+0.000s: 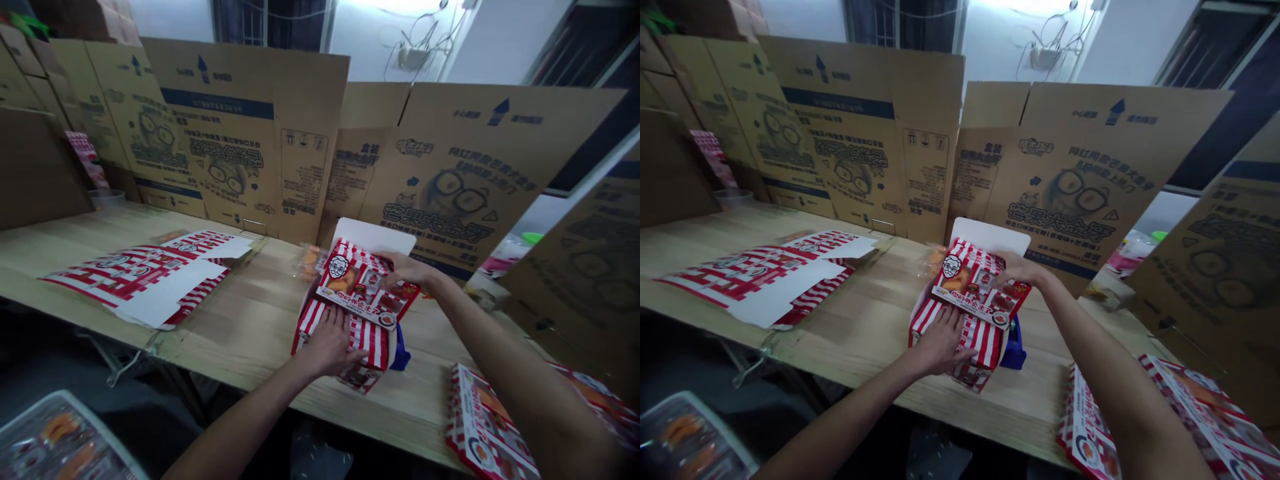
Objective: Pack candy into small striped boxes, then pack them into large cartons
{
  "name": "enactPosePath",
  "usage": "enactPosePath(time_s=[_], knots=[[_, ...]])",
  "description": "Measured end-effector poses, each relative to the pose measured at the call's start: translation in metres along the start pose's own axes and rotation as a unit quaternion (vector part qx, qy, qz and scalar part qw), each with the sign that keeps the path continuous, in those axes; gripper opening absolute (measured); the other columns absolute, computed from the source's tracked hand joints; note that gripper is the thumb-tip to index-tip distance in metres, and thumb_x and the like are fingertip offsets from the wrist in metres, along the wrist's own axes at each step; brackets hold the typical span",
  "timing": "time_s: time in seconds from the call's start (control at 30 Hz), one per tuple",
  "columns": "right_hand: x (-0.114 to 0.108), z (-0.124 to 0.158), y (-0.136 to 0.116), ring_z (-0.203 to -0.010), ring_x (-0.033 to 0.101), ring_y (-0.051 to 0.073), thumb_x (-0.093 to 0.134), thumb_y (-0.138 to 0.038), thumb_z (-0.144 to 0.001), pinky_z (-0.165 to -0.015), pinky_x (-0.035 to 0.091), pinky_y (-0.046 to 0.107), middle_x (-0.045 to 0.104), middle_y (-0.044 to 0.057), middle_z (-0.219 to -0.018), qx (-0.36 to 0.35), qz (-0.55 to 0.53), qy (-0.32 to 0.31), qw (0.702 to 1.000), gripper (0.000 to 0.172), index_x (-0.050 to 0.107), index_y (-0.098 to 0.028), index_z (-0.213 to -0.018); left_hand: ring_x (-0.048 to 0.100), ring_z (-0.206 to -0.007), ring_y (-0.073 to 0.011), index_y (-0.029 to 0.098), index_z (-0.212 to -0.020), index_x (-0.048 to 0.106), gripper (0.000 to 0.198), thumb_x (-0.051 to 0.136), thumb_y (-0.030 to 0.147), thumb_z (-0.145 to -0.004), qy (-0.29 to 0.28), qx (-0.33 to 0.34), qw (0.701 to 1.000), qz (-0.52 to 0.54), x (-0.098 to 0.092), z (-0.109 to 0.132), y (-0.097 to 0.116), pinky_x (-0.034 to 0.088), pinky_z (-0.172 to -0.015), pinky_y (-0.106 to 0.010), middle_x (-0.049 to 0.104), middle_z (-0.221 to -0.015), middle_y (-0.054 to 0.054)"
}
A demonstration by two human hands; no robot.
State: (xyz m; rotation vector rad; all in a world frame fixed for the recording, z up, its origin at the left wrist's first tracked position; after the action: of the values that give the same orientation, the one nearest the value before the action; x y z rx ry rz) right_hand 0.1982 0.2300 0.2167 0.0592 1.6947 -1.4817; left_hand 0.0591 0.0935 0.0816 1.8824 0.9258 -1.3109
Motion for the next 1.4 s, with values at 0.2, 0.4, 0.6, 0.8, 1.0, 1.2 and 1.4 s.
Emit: enactPosePath(time_s=[0.2, 0.4, 0.6, 0.8, 1.0, 1.2, 1.4], knots=[[0.003, 0.001, -0.006, -0.110, 0.060, 0.031, 0.075, -0.022, -0.050, -0.093, 0.049, 0.039, 0.066, 0.005, -0.121, -0.003, -0.022, -0.091, 0.996, 0.080, 0.058, -0.019, -0.128, 0.036, -0.135, -0.0356, 0.002, -0.133, 0.046, 0.083, 0.025, 0.069, -0.089, 0.032, -0.004, 0.999, 0.014, -0.008, -0.001, 0.002, 0.025, -0.110, -0.051, 0.049, -0.138, -0.025], [0.011, -0.020, 0.006, -0.100, 0.065, 0.031, 0.075, -0.021, -0.052, -0.087, 0.053, 0.040, 0.071, 0.004, -0.111, 0.027, 0.017, -0.102, 0.994, 0.076, 0.059, -0.018, -0.126, 0.036, -0.134, -0.0371, 0.000, -0.129, 0.050, 0.084, 0.027, 0.069, -0.088, 0.033, -0.003, 0.999, 0.009, -0.013, 0.002, 0.003, 0.023, -0.111, -0.051, 0.051, -0.134, -0.027], [0.010, -0.032, 0.015, -0.101, 0.064, 0.032, 0.079, -0.021, -0.048, -0.088, 0.053, 0.040, 0.070, 0.005, -0.109, -0.002, 0.066, -0.007, 0.998, 0.078, 0.061, -0.020, -0.124, 0.038, -0.132, -0.0402, -0.005, -0.129, 0.047, 0.091, 0.022, 0.072, -0.087, 0.033, -0.010, 0.999, 0.000, -0.010, 0.003, 0.002, 0.023, -0.110, -0.051, 0.049, -0.134, -0.031], [0.011, -0.024, 0.019, -0.102, 0.064, 0.033, 0.080, -0.024, -0.050, -0.089, 0.053, 0.043, 0.069, 0.006, -0.112, 0.004, 0.066, 0.009, 0.998, 0.083, 0.057, -0.020, -0.130, 0.038, -0.132, -0.0389, 0.001, -0.129, 0.048, 0.090, 0.021, 0.074, -0.085, 0.037, -0.001, 0.999, 0.011, -0.007, 0.004, 0.001, 0.026, -0.107, -0.051, 0.051, -0.133, -0.028], [0.013, -0.021, 0.012, -0.102, 0.063, 0.032, 0.079, -0.026, -0.052, -0.089, 0.052, 0.042, 0.068, 0.005, -0.114, -0.003, 0.065, -0.008, 0.998, 0.079, 0.057, -0.020, -0.128, 0.043, -0.127, -0.0399, -0.001, -0.139, 0.035, 0.093, 0.030, 0.074, -0.084, 0.051, -0.017, 0.999, 0.006, -0.008, 0.003, 0.000, 0.029, -0.104, -0.050, 0.049, -0.133, -0.029], [0.020, -0.013, 0.002, -0.093, 0.064, 0.029, 0.076, -0.025, -0.057, -0.079, 0.054, 0.037, 0.069, 0.003, -0.108, -0.012, 0.088, -0.026, 0.996, 0.069, 0.059, -0.022, -0.124, 0.051, -0.106, -0.0348, 0.006, -0.107, 0.063, 0.076, 0.032, 0.072, -0.085, 0.054, -0.004, 0.999, 0.006, -0.017, -0.005, 0.001, 0.036, -0.092, -0.047, 0.062, -0.107, -0.020], [0.016, -0.015, 0.001, -0.103, 0.059, 0.031, 0.077, -0.025, -0.057, -0.091, 0.049, 0.040, 0.066, 0.003, -0.111, -0.039, 0.160, 0.003, 0.986, 0.065, 0.061, -0.023, -0.120, 0.048, -0.103, -0.0325, 0.009, -0.107, 0.062, 0.075, 0.033, 0.075, -0.082, 0.057, 0.008, 0.998, 0.011, -0.020, -0.010, 0.000, 0.034, -0.091, -0.046, 0.060, -0.106, -0.017]])
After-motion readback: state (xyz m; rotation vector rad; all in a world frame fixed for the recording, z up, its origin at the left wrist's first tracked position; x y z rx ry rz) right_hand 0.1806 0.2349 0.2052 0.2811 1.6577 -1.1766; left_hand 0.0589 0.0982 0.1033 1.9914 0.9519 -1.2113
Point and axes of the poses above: each hand's wrist, its own z-axis away from the middle knuckle, its own x-axis out of the palm, y = z × x, the point moved 6 cm from there along -z, towards the middle knuckle
